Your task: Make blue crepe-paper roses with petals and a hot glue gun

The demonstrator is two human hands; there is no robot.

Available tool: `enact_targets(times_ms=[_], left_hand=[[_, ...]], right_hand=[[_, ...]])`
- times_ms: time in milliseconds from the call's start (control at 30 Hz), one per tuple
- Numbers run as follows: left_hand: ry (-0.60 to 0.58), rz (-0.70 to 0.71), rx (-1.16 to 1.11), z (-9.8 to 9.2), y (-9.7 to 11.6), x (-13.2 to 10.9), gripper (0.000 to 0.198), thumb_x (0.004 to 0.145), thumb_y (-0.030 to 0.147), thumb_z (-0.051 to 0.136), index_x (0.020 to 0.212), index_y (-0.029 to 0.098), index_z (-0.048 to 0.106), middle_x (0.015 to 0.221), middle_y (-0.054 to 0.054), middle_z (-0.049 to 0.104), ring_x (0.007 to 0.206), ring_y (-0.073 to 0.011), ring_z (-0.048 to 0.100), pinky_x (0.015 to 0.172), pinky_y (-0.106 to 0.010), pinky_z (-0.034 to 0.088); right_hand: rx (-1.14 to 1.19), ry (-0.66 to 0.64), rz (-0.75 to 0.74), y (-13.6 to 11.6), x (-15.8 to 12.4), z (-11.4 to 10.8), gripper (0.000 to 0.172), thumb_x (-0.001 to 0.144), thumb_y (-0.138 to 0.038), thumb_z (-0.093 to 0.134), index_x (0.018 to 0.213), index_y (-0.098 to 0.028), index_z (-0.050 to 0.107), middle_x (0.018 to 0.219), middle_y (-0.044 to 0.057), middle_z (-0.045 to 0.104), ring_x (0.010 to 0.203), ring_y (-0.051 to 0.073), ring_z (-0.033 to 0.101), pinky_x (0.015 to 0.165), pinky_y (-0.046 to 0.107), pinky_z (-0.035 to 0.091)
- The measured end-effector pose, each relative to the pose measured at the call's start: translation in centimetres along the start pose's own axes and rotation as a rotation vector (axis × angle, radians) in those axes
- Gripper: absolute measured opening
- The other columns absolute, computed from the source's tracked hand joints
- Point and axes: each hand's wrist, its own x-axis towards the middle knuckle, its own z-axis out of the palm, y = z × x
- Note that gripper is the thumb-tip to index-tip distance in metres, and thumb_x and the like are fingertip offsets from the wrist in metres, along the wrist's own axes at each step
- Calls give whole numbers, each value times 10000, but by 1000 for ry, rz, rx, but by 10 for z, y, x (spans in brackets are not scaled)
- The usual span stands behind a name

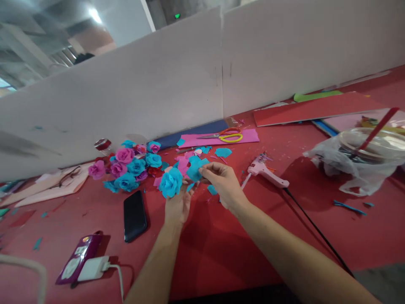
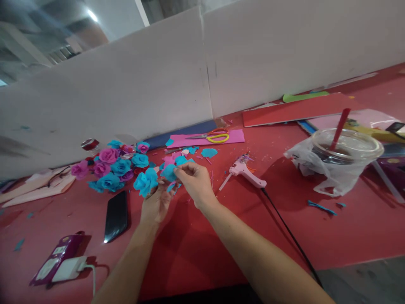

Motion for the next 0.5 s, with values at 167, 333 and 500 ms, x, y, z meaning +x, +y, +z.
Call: enact_targets(times_ms=[167, 333, 500], left_hand=[[-69, -138, -180, 4, 0, -1, 121, 733, 350, 698, 782, 261, 632, 952, -7, 711, 1033, -212, 626, 803, -371, 537], [-87, -151, -149, 3, -1, 0, 148, 719, 343, 707, 852, 291, 666, 999, -14, 710, 1057, -225, 614, 790, -359, 545], [-89, -171, -154, 5, -1, 1, 240, 666, 335, 749, 881, 274, 665, 1023, -30, 706, 1048, -232, 616, 795, -352, 533]], right_hand=[[50, 15, 48, 4, -2, 4, 188, 652, -346, 727, 636, -184, 632, 612, -4, 626, 555, 117, 565, 580, 275, 483], [121, 0, 103, 4, -5, 7, 185, 647, -340, 724, 624, -187, 623, 593, 5, 622, 539, 124, 553, 509, 262, 466], [152, -3, 128, 1, -8, 9, 196, 651, -334, 727, 609, -191, 600, 593, -4, 615, 539, 117, 546, 534, 268, 468]])
